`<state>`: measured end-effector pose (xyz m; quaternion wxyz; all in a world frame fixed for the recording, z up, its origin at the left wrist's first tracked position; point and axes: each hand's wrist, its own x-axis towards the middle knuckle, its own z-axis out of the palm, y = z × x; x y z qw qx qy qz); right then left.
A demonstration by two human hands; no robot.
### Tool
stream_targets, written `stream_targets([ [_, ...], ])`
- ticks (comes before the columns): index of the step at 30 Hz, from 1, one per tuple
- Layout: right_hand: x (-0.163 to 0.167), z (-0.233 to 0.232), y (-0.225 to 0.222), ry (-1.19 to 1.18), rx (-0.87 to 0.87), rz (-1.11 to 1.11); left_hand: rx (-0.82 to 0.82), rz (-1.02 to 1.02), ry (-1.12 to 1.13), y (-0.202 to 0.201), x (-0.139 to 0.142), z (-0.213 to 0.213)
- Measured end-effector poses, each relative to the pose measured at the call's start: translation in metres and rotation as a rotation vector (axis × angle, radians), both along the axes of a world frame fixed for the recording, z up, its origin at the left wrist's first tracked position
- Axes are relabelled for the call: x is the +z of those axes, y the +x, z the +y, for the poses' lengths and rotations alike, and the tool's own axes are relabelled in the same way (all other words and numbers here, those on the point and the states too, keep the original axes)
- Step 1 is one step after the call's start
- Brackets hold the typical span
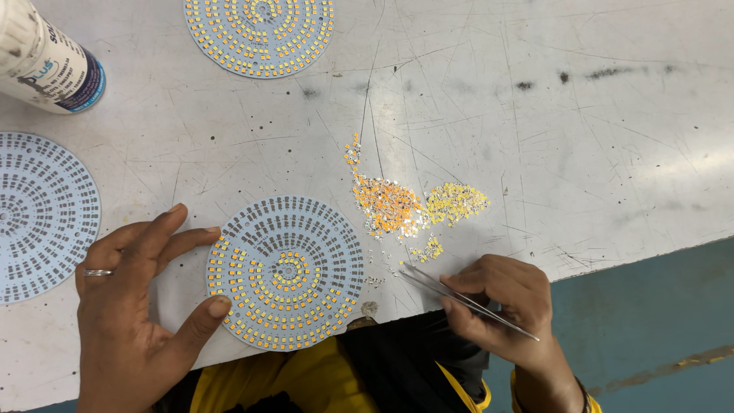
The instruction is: The person uses tweezers to pick up small yellow LED components from a pile on the table and places them one by one into designated slots on a circular LED board. The left hand holds the board steady while the right hand performs the placement. The process is repeated continuously across the visible portion of the board.
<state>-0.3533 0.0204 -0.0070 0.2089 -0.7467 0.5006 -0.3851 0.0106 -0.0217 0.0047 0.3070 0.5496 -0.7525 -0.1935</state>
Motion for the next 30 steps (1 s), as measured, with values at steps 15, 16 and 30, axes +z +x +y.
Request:
stream_targets([
  [15, 0.002, -0.003, 0.001, 0.003, 0.009, 0.024, 0.027, 0.010, 0.015, 0.001, -0.002, 0.002],
  [16, 0.002, -0.003, 0.001, 0.002, 0.012, 0.027, 0.024, 0.011, 0.014, 0.001, -0.002, 0.002],
  [30, -0.001, -0.002, 0.013, 0.079, 0.088, -0.048, 0.005, 0.018, 0.003, 0.001, -0.003, 0.000],
])
